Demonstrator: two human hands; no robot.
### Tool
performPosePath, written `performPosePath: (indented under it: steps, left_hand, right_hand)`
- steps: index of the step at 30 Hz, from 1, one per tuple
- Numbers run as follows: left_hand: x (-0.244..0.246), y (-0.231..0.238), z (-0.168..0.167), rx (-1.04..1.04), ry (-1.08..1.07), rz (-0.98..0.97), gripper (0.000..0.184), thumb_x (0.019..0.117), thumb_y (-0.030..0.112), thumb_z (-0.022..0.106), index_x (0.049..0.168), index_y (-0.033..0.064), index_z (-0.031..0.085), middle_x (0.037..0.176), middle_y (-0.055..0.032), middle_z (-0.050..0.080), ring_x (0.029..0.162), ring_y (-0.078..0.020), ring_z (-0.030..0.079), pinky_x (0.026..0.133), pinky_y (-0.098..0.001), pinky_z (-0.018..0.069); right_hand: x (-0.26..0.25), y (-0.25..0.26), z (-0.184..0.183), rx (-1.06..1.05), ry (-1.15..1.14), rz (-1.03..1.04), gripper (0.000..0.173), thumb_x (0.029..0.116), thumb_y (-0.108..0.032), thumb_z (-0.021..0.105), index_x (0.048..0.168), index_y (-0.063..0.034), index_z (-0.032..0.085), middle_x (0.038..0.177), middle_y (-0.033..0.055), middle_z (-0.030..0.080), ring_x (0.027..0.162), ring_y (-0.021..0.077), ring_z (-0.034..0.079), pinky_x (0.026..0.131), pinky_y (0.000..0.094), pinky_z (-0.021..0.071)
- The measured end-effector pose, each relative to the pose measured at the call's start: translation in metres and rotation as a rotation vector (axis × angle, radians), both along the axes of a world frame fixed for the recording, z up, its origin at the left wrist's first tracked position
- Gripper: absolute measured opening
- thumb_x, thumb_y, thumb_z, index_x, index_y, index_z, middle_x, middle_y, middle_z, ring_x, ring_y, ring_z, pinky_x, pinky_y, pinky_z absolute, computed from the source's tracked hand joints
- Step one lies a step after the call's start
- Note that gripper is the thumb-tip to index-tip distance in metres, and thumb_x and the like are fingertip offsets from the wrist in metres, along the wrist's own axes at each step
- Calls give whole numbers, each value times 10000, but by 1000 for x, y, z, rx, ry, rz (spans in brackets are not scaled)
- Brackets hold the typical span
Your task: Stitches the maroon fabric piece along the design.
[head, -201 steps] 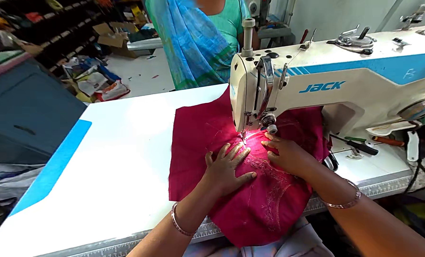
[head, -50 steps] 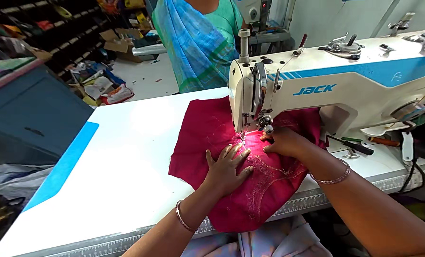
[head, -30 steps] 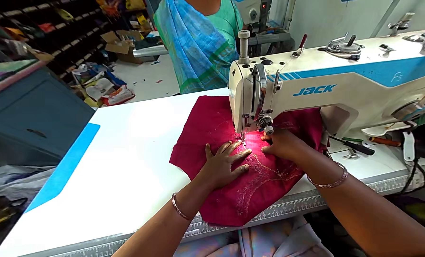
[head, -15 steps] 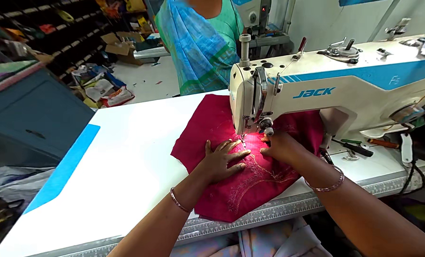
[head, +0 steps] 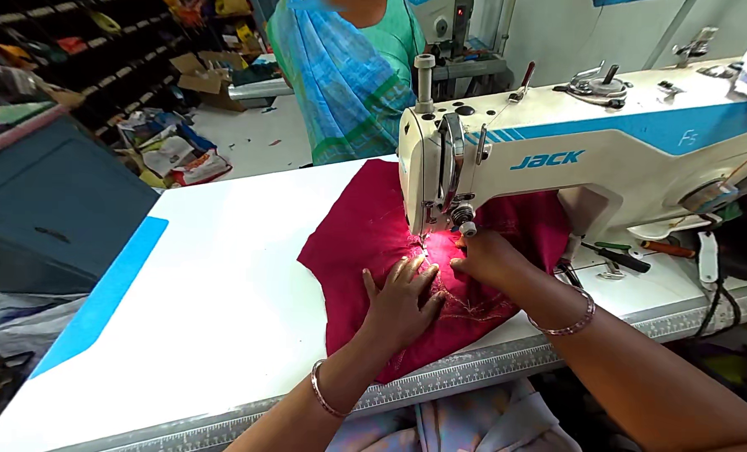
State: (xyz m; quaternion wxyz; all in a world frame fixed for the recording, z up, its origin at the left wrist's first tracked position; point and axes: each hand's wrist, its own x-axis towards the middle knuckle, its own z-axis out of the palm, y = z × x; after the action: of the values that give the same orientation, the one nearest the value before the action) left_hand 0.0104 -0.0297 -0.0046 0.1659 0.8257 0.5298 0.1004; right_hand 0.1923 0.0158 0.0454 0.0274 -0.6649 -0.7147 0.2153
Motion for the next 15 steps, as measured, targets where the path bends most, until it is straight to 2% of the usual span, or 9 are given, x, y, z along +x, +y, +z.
performPosePath:
  steps: [5, 9, 12, 15]
  left_hand:
    - [-9, 10, 3, -35, 26, -44, 518, 1059, 522, 443, 1536, 327, 490, 1641, 43, 381, 1561, -252, 251, 1133, -802, 22]
    - [-13, 12, 5, -44, 25, -69, 511, 1063, 509, 444, 1534, 318, 496, 1641, 41, 381, 1561, -249, 248, 1132, -799, 14]
    - [-15, 16, 6, -45, 16, -89, 500, 1064, 489, 458, 1529, 311, 504, 1635, 38, 391, 1559, -245, 256, 1133, -797, 17]
    - [-18, 19, 9, -58, 24, -106, 501, 1066, 496, 451, 1531, 316, 501, 1640, 43, 384, 1562, -239, 247, 1139, -790, 10]
  right_hand:
    - [-2, -2, 0, 4, 24, -28, 373, 982, -231, 697, 1173, 88, 659, 1200, 252, 630, 1157, 372, 619, 983, 534, 496]
    - [-4, -3, 0, -1, 38, -49, 388, 985, -236, 696, 1199, 86, 659, 1212, 249, 630, 1169, 373, 615, 992, 533, 491]
    - [-5, -5, -1, 7, 48, -74, 381, 981, -234, 699, 1177, 90, 658, 1185, 252, 635, 1147, 380, 620, 975, 538, 495]
    - [-8, -6, 1, -1, 54, -102, 388, 991, -234, 687, 1210, 85, 653, 1224, 247, 625, 1175, 376, 612, 990, 532, 493]
